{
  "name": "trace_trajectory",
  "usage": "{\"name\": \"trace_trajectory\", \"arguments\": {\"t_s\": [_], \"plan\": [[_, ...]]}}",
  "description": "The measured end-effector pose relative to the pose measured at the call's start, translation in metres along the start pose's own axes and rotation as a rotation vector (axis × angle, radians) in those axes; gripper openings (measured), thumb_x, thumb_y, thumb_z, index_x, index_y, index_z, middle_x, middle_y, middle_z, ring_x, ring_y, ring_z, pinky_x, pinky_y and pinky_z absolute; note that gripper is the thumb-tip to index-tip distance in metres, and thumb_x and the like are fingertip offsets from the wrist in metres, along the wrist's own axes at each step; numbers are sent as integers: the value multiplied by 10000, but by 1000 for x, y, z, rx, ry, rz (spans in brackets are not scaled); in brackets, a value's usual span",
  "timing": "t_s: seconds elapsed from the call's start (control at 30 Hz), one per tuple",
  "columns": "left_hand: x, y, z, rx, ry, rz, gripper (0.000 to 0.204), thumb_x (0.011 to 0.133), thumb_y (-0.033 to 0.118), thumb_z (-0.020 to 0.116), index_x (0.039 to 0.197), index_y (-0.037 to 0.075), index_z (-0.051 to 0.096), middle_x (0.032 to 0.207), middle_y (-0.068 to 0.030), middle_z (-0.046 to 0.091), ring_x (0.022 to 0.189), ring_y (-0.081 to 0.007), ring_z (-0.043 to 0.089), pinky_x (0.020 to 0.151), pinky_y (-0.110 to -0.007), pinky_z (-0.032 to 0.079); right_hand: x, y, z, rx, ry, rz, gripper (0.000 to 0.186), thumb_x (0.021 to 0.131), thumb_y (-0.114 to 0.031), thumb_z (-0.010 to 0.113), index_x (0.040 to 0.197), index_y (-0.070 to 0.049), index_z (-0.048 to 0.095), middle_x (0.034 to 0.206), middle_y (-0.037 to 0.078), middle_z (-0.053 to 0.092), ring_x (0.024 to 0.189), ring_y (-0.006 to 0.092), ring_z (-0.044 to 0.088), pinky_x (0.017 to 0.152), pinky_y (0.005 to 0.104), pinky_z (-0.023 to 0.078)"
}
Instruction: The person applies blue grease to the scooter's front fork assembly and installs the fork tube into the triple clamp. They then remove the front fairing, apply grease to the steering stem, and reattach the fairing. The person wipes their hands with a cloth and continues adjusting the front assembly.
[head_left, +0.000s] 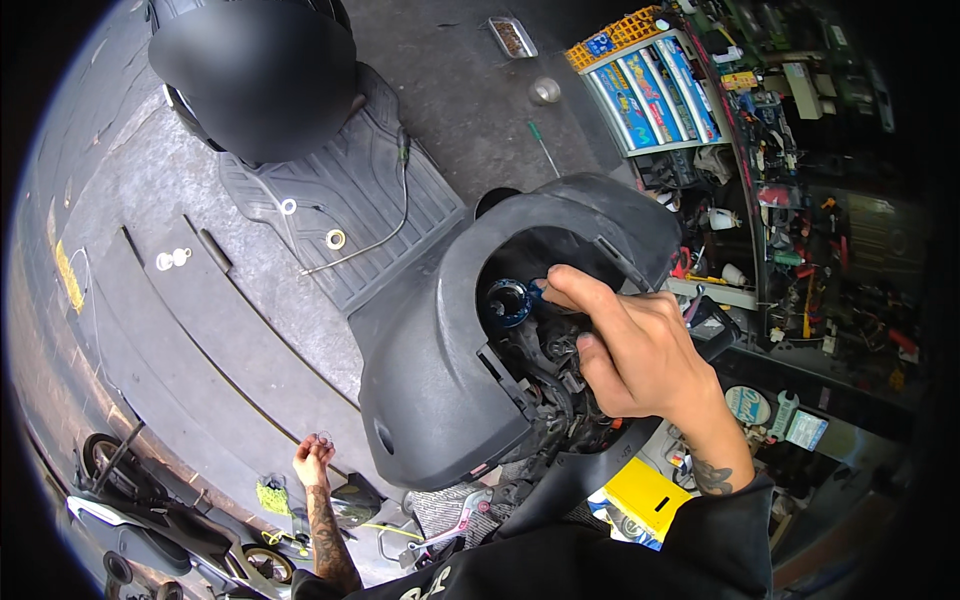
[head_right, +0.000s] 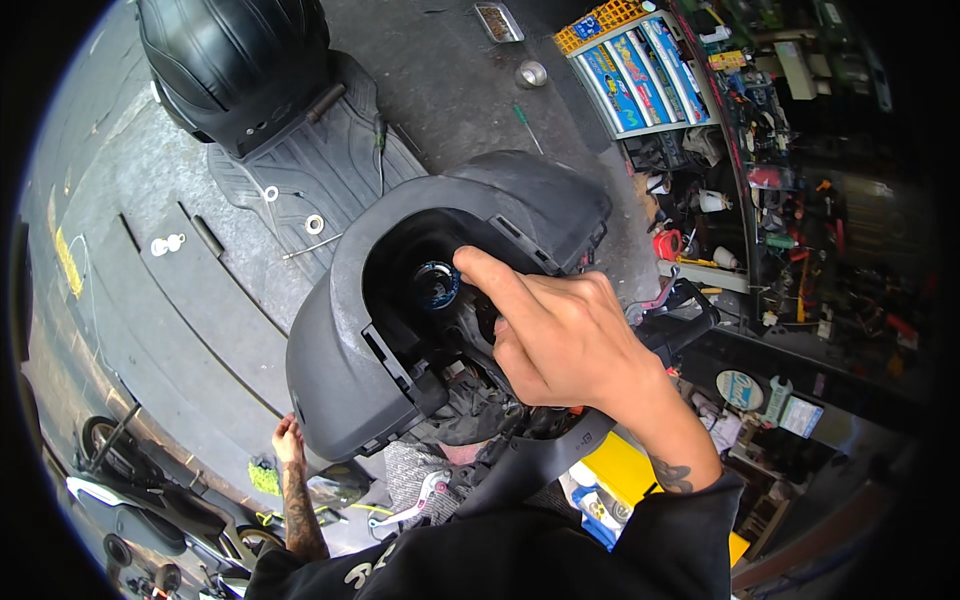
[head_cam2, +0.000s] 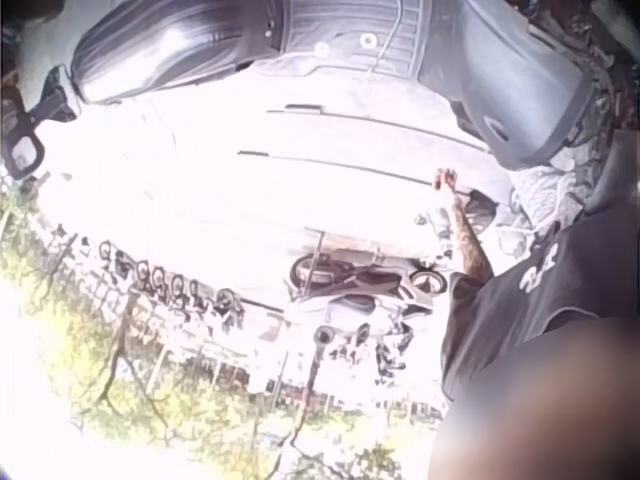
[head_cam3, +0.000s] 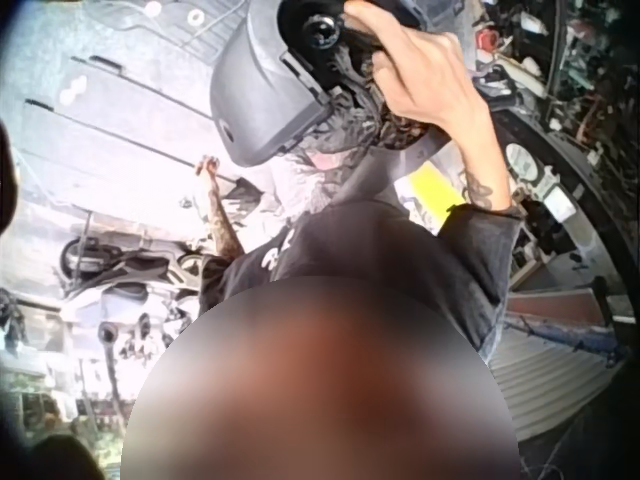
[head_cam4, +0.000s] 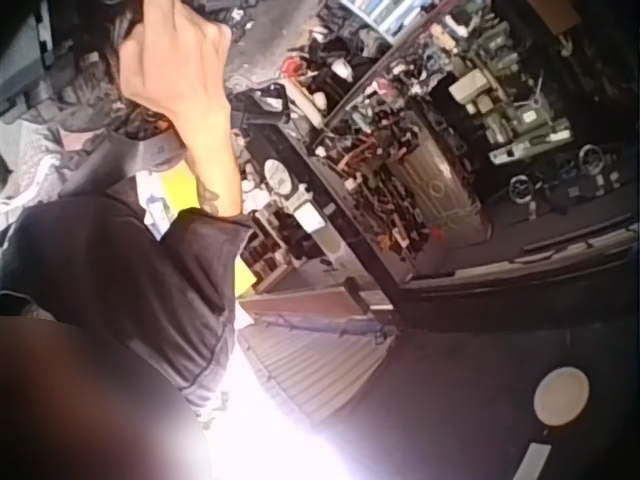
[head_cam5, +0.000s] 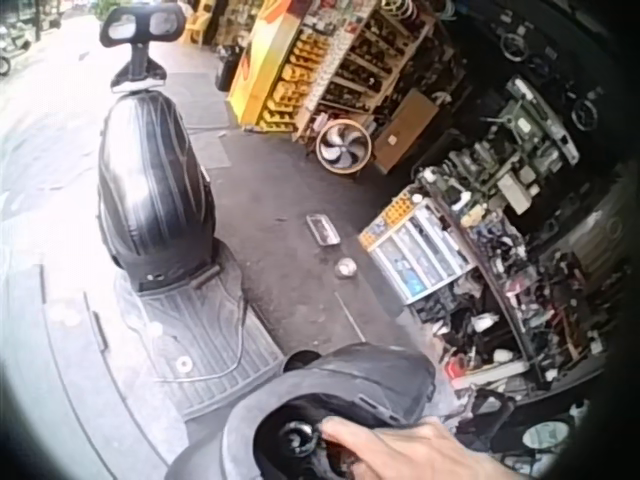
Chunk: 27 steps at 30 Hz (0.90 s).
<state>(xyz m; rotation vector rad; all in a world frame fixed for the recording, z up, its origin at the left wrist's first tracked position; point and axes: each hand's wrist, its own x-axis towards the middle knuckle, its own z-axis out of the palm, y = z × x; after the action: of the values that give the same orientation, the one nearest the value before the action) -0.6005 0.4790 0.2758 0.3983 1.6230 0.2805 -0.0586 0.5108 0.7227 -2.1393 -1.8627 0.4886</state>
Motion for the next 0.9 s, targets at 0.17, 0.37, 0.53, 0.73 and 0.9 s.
{"name": "trace_trajectory", "arguments": {"t_s": [0.17,0.37,0.53,0.73,0.9], "plan": [[-2,0,-3,-7,-3,-6,258,1014,12,590,1259,-65,610,1017,-142,741,839,-262,763,765,-383,669,3,-6,-1,-7,-84,-11,646,741,10,630,1386,8,584,774,125,708,632,312,698,562,431,556],[-10,-3,-3,11,15,-14,261,1018,10,587,1267,-67,600,1018,-146,739,841,-265,763,768,-390,672,5,-6,-11,-56,-149,-111,630,705,-2,656,1334,-13,626,1130,88,772,643,224,662,529,365,541],[-15,-5,4,-25,22,-23,252,1017,6,585,1260,-63,599,1010,-144,738,839,-263,762,766,-390,672,10,-5,-6,-132,-178,-55,660,708,-17,664,1366,-25,615,1045,76,700,650,228,651,531,375,526],[-19,-7,6,-18,51,-18,237,1009,7,599,1240,-47,606,1005,-136,735,831,-253,755,761,-385,669,13,-10,0,-107,-204,-19,679,698,-35,653,1377,-41,618,990,86,719,726,261,616,630,378,532],[-15,-12,-1,-7,28,-15,235,1007,17,606,1235,-41,609,1014,-137,736,842,-249,753,766,-380,665,11,-15,4,-105,-204,-76,667,740,-94,650,1403,-35,602,1340,88,707,947,259,604,791,372,547]]}}
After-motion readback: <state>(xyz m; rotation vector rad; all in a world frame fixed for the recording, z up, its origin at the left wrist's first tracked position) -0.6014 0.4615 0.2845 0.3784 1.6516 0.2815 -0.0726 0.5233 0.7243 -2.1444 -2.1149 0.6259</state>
